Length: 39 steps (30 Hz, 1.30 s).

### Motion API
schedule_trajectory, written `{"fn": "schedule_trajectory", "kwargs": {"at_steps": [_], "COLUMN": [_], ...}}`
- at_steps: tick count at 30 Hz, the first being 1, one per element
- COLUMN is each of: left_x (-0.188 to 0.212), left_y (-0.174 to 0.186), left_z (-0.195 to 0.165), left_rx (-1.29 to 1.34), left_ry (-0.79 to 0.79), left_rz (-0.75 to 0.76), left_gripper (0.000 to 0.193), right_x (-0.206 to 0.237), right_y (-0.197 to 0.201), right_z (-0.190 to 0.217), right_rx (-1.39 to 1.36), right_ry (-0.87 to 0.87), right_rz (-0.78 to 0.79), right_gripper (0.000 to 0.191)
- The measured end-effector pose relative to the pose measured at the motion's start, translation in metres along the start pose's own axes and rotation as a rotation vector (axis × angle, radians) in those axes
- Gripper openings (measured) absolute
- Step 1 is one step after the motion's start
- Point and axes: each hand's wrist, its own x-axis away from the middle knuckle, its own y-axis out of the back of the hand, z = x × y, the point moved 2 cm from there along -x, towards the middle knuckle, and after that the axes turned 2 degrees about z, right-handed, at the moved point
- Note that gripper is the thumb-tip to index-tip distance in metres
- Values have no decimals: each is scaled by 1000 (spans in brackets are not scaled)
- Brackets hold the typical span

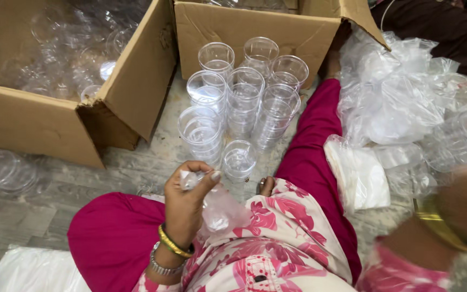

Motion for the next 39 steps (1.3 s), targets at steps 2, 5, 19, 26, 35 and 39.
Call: {"fn": "schedule_trajectory", "kwargs": {"at_steps": [2, 5, 19, 26, 35, 39], "left_x": [-2, -1, -3, -4, -1, -13], "left_y": [-7, -13, 4, 4, -2, 0], "left_z": [2, 0, -3, -2, 13, 16], "left_rx": [-9, 30, 39, 16, 150, 284], "left_ry": [-15, -13, -3, 36, 126, 253], "left_rz": [16, 45, 8, -78, 224, 212], "left_gripper": [15, 14, 17, 13, 29, 36], "right_x": [34, 101, 149, 157, 146, 130], "right_y": [-15, -67, -3, -4, -4, -4], "right_z": [-36, -91, -132, -134, -141, -151], "right_rx": [147, 324, 175, 347, -104, -334], "right_ry": [-272, -787, -1061, -1003, -1248, -1317], "right_rz": [29, 406, 148, 132, 119, 99], "right_gripper": [44, 42, 14, 17, 27, 27]}}
